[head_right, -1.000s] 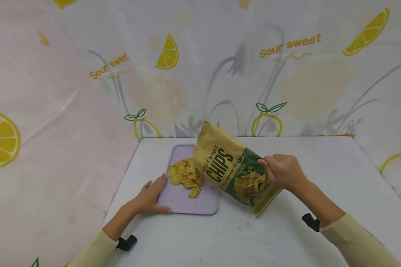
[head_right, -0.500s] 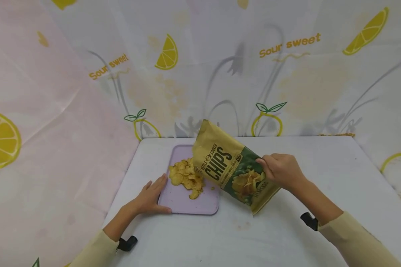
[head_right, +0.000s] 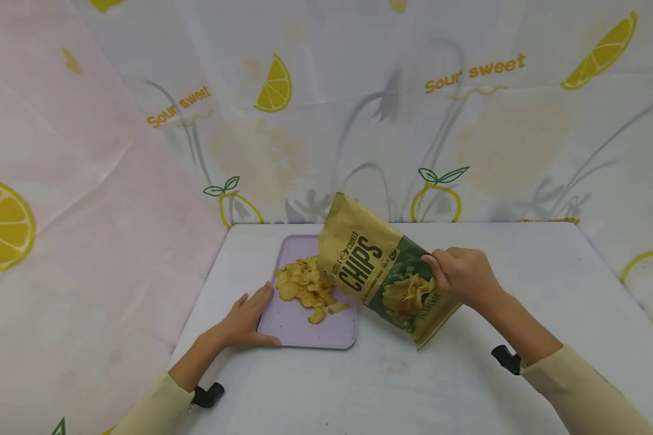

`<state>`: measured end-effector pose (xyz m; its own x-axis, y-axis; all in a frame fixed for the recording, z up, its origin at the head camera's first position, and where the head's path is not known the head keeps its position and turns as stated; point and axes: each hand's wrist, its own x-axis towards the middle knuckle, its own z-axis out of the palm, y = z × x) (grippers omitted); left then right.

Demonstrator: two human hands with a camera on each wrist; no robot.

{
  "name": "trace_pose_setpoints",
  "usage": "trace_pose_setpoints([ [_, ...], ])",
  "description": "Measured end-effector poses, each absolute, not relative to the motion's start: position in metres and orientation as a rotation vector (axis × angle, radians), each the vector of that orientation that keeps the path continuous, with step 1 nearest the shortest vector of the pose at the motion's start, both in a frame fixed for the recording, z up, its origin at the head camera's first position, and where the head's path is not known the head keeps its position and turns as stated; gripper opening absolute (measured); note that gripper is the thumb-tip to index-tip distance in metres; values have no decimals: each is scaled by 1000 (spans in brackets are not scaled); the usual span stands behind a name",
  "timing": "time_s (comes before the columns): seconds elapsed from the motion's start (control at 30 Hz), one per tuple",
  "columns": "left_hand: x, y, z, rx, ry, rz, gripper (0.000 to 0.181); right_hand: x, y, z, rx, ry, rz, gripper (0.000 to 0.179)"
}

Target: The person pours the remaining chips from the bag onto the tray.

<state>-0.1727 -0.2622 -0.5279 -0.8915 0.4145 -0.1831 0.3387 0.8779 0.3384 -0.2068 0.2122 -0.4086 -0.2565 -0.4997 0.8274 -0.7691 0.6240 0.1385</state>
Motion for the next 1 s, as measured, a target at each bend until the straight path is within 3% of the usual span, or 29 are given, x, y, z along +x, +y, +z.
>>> trace_pose_setpoints([
  [1.0,-171,-259,-527,585,2814,455,133,-203,222,-412,969,-1871,416,55],
])
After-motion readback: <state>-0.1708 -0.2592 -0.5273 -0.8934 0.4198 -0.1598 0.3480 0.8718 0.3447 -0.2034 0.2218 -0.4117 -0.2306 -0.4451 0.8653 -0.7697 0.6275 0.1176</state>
